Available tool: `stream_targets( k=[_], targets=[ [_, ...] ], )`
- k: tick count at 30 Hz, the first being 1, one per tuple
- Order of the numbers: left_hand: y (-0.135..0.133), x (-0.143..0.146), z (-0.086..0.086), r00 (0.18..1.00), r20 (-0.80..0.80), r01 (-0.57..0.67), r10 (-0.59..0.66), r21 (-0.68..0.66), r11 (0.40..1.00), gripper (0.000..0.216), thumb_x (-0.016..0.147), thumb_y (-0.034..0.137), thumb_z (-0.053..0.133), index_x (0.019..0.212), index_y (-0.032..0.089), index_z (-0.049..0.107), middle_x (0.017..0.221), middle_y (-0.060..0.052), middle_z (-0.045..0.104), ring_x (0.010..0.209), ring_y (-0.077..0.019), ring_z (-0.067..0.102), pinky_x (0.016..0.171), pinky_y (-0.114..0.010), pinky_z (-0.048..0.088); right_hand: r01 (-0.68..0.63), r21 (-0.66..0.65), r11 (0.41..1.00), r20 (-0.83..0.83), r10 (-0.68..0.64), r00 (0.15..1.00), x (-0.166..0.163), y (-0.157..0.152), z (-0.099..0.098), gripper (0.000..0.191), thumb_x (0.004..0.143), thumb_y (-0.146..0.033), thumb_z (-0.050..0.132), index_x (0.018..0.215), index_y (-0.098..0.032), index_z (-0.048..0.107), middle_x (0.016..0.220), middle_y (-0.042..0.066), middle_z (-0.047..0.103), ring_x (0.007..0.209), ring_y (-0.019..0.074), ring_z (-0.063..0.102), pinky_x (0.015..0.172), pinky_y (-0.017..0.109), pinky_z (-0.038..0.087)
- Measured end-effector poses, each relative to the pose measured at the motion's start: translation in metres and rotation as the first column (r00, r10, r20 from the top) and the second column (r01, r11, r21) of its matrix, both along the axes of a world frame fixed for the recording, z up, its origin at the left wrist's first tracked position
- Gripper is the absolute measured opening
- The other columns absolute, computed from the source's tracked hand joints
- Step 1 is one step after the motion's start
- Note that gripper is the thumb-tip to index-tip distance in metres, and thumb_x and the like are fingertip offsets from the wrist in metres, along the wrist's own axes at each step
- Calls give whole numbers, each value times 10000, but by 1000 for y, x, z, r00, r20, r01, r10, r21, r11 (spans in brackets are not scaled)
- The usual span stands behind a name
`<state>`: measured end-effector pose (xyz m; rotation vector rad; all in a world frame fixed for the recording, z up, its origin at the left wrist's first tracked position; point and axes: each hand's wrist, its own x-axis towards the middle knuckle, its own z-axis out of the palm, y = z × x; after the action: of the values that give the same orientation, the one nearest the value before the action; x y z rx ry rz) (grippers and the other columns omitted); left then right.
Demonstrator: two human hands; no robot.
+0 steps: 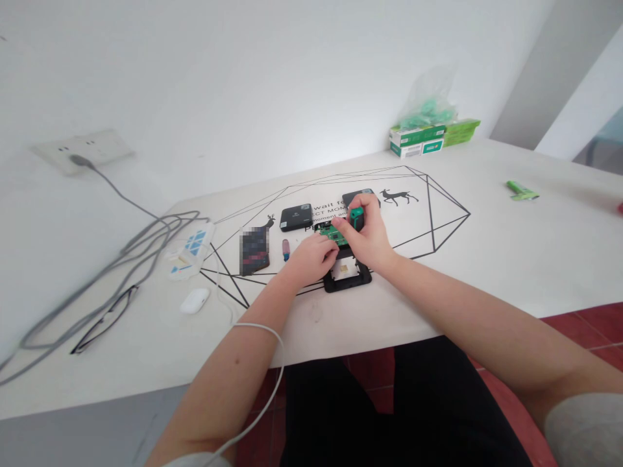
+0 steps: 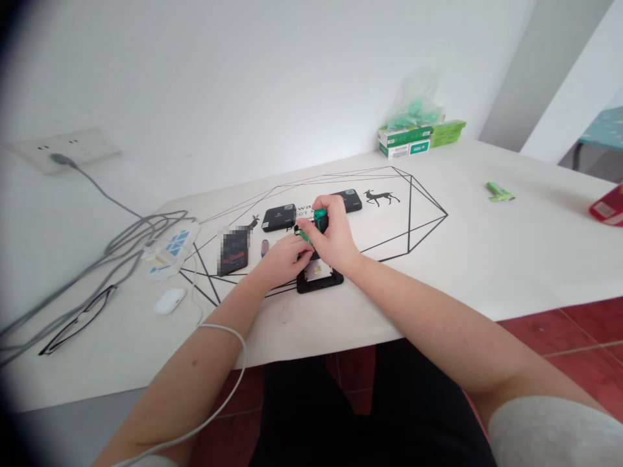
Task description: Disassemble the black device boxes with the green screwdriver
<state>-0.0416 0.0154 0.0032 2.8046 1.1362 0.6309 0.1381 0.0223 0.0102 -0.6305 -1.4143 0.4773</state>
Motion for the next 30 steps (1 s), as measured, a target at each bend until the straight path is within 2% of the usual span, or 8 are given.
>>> stream_targets(
  k=[5,8,11,17,21,23,26,30],
  targets=[
    [-1,0,2,999,-34,-3,3,9,1000,223,969,168,486,829,213,654,879,-80,694,898,-250,624,855,-400,492,-260,-96,961,-93,252,963,-2,-7,-1,341,951,-522,670,1128,-279,510,1355,86,589,776,124,692,670,323,624],
    [-1,-1,3,999,-41,-6,7,23,1000,238,984,182,476,816,211,643,850,-77,684,865,-248,607,828,-393,486,-308,-75,949,-103,300,949,0,-11,1,305,1028,-561,515,1125,-276,565,1354,94,621,747,130,713,637,327,633],
    [-2,-1,4,999,-42,-12,14,32,999,251,994,200,476,793,210,626,792,-66,657,800,-236,577,783,-379,473,-243,-10,970,-79,242,967,2,-10,3,255,1040,-496,515,1105,-264,599,1239,88,654,747,138,702,646,339,618],
    [-2,-1,5,999,-43,-6,7,22,1000,259,995,186,465,776,206,602,765,-52,629,774,-220,562,753,-353,458,-11,77,997,59,6,998,5,-4,8,128,940,-340,671,993,-242,608,990,46,604,948,192,600,766,355,543],
    [-2,-3,5,1000,-27,-9,9,19,1000,240,990,185,476,790,205,608,785,-54,639,795,-223,577,770,-355,466,36,87,996,37,-40,999,7,-5,12,210,864,-350,776,940,-241,613,958,29,581,924,192,586,832,392,535],
    [-2,-4,6,1000,-22,-20,20,23,1000,224,989,185,483,819,204,628,810,-59,654,814,-229,586,779,-358,471,-25,69,997,34,22,999,8,-7,15,233,891,-442,754,941,-243,646,1019,53,627,963,206,616,829,401,547],
    [-1,-5,5,999,-27,-43,43,31,999,217,994,193,490,857,202,658,814,-61,664,817,-234,588,779,-362,474,-172,-12,985,-28,172,985,9,-10,16,317,986,-552,602,953,-247,681,1159,81,694,1060,224,671,868,415,577],
    [-1,-6,6,998,-31,-49,50,33,998,218,994,205,492,869,201,671,817,-64,669,822,-238,590,784,-366,477,-343,-170,924,-133,324,937,7,-11,12,347,982,-591,589,1087,-267,656,1086,43,731,864,177,720,801,384,608]
  ],
)
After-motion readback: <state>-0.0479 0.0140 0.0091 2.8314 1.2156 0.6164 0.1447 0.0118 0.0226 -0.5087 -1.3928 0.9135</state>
